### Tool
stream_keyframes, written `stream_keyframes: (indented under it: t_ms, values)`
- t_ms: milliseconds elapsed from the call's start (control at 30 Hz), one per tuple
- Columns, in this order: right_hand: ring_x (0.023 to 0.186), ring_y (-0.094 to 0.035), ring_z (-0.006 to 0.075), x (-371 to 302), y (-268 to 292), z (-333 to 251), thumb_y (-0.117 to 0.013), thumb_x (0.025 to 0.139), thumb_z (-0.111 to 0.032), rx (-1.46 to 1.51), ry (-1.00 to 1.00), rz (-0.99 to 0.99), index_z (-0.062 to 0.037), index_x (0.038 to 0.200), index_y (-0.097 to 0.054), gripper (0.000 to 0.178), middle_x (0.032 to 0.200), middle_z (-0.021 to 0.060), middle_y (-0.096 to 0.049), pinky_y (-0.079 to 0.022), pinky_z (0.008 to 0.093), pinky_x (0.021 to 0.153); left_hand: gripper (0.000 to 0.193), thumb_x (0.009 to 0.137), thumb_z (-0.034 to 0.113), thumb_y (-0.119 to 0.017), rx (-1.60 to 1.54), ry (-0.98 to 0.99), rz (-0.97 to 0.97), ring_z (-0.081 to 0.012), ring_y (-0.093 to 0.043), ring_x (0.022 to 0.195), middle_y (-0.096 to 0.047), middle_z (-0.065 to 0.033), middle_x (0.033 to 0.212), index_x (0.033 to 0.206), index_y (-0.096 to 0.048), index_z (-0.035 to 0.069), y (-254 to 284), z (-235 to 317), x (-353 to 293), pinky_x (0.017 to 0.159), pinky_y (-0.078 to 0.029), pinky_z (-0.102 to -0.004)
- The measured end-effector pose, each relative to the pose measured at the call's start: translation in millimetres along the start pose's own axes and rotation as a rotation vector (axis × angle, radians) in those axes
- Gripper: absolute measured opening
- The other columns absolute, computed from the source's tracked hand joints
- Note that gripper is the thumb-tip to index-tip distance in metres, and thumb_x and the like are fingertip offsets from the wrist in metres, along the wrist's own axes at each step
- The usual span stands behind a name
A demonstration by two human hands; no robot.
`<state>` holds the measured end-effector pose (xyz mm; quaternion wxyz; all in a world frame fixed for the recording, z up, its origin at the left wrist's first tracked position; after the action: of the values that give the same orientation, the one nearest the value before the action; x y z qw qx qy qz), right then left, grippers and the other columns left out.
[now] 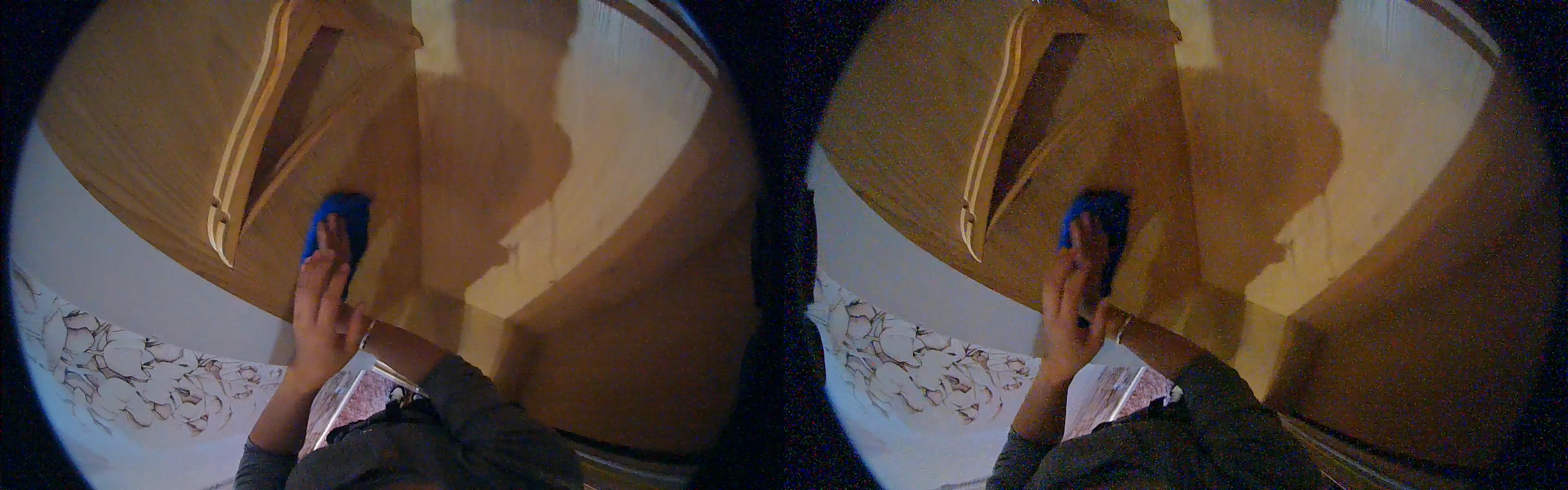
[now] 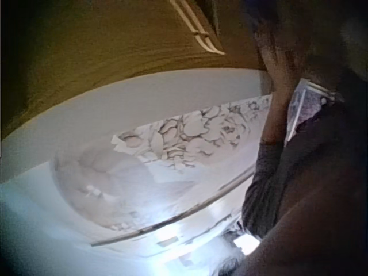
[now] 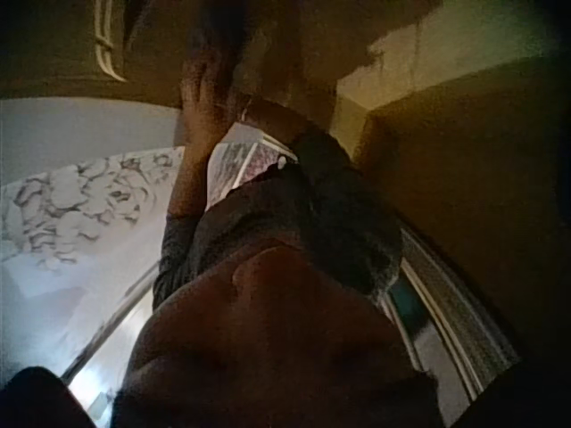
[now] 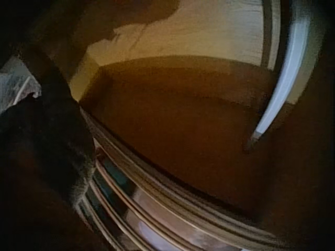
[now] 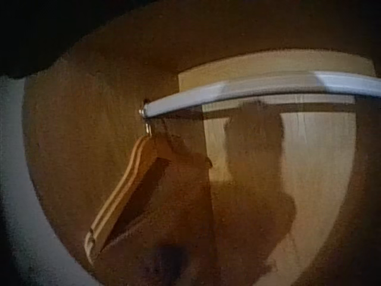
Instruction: The person wipes a wall with floral wallpaper and a white door using a blue cloth, then opens the door and wipes the interior wooden surface and a metal rod. The person continues wiping the wall and door surfaces throughout the clip.
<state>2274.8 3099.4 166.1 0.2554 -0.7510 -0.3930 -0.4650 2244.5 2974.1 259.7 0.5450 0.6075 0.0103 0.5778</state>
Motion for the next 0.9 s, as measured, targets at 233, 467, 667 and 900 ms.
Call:
stream_keyframes:
  t_ms: [233, 467, 667, 900]
  values:
    - [0.146, -0.027, 0.0400, 50, -1, 6, -0.038, 0.105, -0.029, 0.118, -0.141, -0.067, -0.0030, 0.147, -0.042, 0.050, 0.157, 0.0202, -0.034, -0.019, 0.0545, 0.118, 0.050, 0.080, 0.004, -0.068, 0.065, 0.012, 0.162, -0.0437, -0.050, 0.127, -0.052, -0.0248, 0.136, 0.129, -0.056, -0.003, 23, -2, -36, 0.105, -0.040, -0.0500]
    - [0.148, -0.027, 0.0337, -13, -19, 123, -0.038, 0.107, -0.028, 0.184, -0.764, 0.150, 0.0032, 0.149, -0.036, 0.053, 0.160, 0.0187, -0.030, -0.015, 0.0389, 0.122, 0.047, 0.084, 0.005, -0.065, 0.092, 0.107, 0.151, -0.0444, -0.050, 0.125, -0.051, -0.0263, 0.135, 0.130, -0.054, -0.002, 14, -8, -57, 0.105, -0.040, -0.0502]
    - [0.143, -0.035, 0.0367, -116, -30, 92, -0.039, 0.106, -0.020, 0.085, -0.890, 0.227, 0.0032, 0.148, -0.038, 0.048, 0.155, 0.0211, -0.038, -0.024, 0.0422, 0.120, 0.047, 0.082, 0.004, -0.067, -0.027, 0.101, 0.154, -0.0421, -0.051, 0.124, -0.052, -0.0247, 0.134, 0.128, -0.057, -0.002, 6, -13, -72, 0.105, -0.040, -0.0483]
    - [0.141, -0.038, 0.0314, 4, -23, 70, -0.040, 0.105, -0.016, 0.135, -0.678, 0.192, 0.0017, 0.146, -0.041, 0.044, 0.150, 0.0187, -0.045, -0.026, 0.0358, 0.118, 0.050, 0.078, 0.007, -0.069, -0.122, -0.040, 0.206, -0.0423, -0.051, 0.123, -0.053, -0.0233, 0.133, 0.126, -0.057, 0.000, 15, -12, -45, 0.104, -0.041, -0.0493]
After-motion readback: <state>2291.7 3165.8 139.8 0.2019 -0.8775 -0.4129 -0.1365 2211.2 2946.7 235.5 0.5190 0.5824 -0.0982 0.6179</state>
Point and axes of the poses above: each hand's wrist, its own x-axis towards the middle knuckle, its own y-axis out of the back of the hand, z = x × y, the point moved 1 cm from there along x, towards the middle knuckle
